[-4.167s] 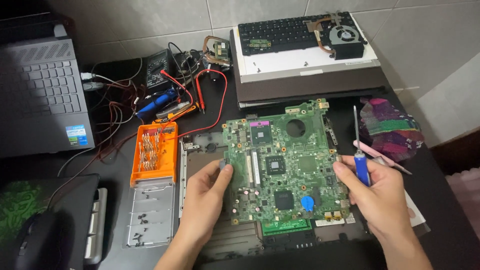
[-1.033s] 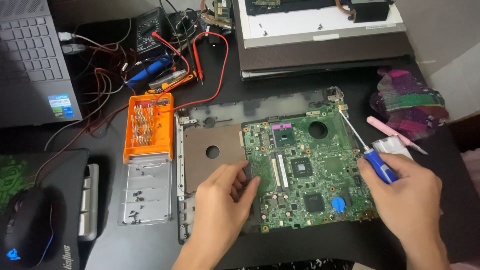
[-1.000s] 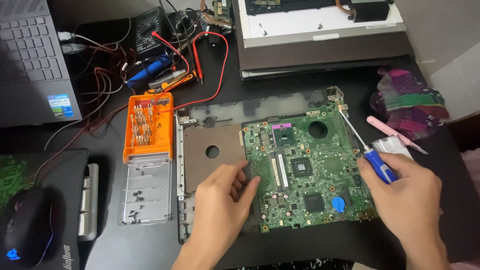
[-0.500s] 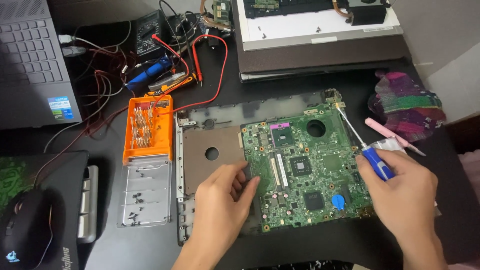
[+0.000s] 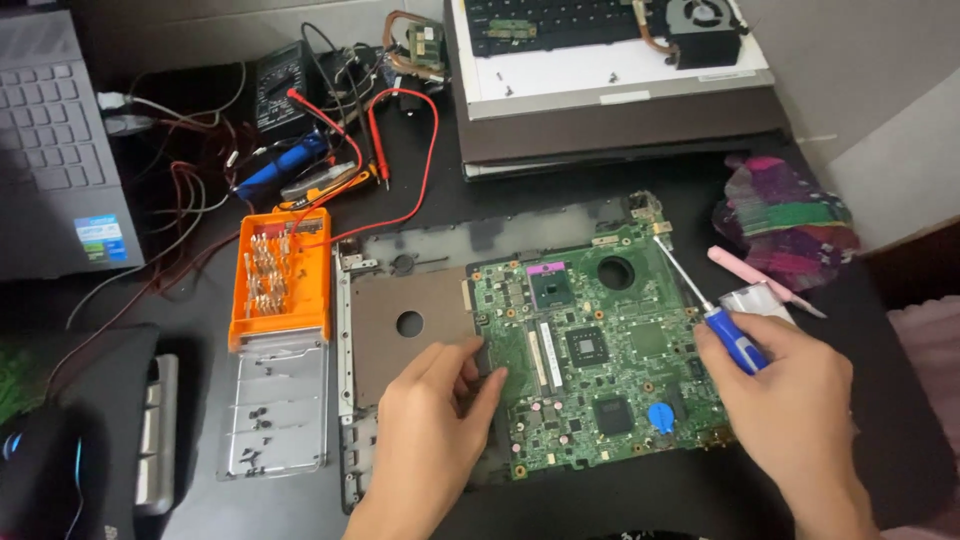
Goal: The person uses a screwdriver to remove screws from a laptop motherboard. They carefully unscrew several fasteners from different locations on the board, placing the screws into a small orange tray. The motherboard is handled and repositioned on the workbench during the process.
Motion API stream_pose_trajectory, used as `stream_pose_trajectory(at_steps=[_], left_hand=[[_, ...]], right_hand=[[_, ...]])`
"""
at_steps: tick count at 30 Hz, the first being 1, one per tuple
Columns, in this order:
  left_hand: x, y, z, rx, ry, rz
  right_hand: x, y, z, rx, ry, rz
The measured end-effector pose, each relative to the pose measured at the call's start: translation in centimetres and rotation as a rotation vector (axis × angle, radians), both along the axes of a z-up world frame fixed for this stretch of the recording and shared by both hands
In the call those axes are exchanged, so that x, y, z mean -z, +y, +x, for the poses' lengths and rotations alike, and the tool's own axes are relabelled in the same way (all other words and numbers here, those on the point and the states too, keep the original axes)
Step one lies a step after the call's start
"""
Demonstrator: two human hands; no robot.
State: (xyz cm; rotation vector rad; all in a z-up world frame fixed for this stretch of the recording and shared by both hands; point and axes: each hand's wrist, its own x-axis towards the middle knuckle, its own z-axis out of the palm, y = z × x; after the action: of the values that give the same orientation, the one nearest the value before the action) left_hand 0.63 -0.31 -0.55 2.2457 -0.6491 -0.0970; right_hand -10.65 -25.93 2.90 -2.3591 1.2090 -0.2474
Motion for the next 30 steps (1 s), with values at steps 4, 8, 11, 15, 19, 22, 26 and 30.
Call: stream_pose_trajectory(at_steps=[4, 8, 11, 15, 19, 22, 26, 30], left_hand=[[-0.2, -0.1, 0.2, -0.009, 0.023, 0.047], [-0.1, -0.1, 0.3, -0.035, 0.108, 0.114], [0.6, -0.1, 0.4, -0.055, 0.067, 0.092], [1.1, -0.2, 0.6, -0.073, 0.101, 0.17], [1.2, -0.1, 0.8, -0.111, 0.155, 0.178], [1.1, -0.3, 0.8, -0.162, 0.238, 0.158], [1.3, 0.0, 0.7, -0.188, 0.26, 0.121], [0.9, -0.2, 0.7, -0.227, 0.295, 0.14]], right_hand=[[-1.2, 0.3, 0.3, 0.026, 0.026, 0.067], [-3.1, 1.1, 1.0, 0.126, 0.107, 0.152], [-1.9, 0.3, 0.5, 0.106, 0.072, 0.127], [-2.6, 0.0, 0.4, 0.115, 0.029, 0.229], [-1.7, -0.6, -0.5, 0.079, 0.01, 0.195], [-2.0, -0.8, -0.5, 0.08, 0.044, 0.19], [-2.8, -0.9, -0.8, 0.1, 0.158, 0.253], [-2.2, -1.4, -1.8, 0.069, 0.144, 0.221]])
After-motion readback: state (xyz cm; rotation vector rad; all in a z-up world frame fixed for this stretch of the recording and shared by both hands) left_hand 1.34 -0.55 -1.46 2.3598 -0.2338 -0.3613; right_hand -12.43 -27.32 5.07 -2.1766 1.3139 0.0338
